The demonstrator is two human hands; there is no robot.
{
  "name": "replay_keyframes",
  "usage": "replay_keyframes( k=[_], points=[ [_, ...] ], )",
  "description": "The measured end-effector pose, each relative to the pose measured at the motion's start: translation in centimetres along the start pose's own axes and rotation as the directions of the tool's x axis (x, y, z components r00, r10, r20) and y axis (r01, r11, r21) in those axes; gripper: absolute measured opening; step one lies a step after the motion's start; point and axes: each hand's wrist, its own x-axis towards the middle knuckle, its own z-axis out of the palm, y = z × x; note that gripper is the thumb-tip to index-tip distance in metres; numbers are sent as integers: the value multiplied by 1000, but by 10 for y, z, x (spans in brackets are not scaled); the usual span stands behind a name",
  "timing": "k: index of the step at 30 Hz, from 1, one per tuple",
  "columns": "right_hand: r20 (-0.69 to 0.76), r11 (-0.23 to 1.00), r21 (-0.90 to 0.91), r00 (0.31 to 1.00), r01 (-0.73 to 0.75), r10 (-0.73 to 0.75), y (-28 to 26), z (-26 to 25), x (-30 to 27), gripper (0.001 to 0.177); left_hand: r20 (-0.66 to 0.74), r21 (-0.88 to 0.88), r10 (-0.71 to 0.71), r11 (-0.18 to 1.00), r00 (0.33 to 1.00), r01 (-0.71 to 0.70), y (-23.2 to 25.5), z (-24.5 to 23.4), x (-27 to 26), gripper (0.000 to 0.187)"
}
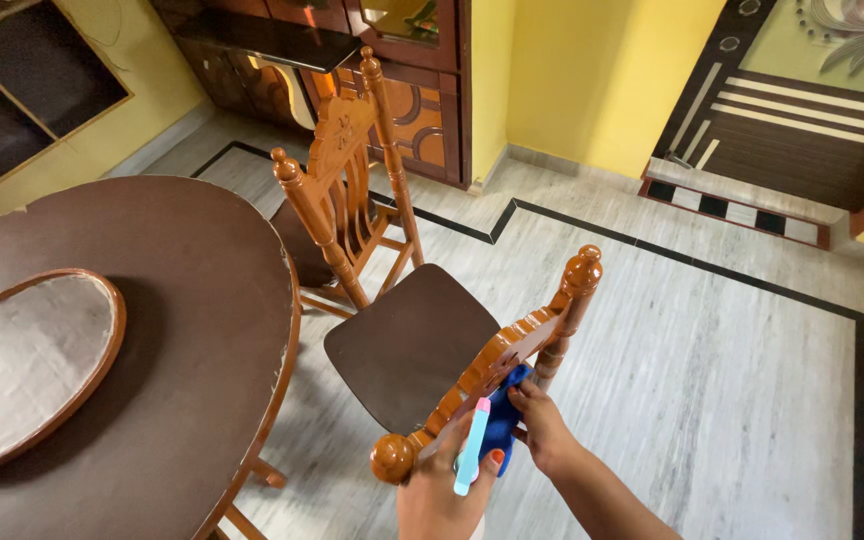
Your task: The person cleans a wooden dining chair using a spray bottle and a blue cloth. They spray the chair's backrest and seat, then wipe each part with the cloth, moving around the chair to reach different areas.
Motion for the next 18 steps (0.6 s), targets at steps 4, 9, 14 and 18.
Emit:
replay_keyframes(
  k=[4,9,14,18],
  points=[
    [-63,997,-81,998,4,-9,6,2,5,32,102,85,-121,990,987,113,-3,5,2,64],
    [-33,971,-234,998,49,-59,26,-6,43,30,36,37,42,998,998,-44,-9,7,3,58],
    [31,969,-248,1000,5,2,48,-27,84,36,75,43,-59,997,995,56,-11,9,3,63],
    [-33,982,-190,999,5,-11,74,-32,106,32,63,51,-41,998,997,38,-8,8,4,61]
  ],
)
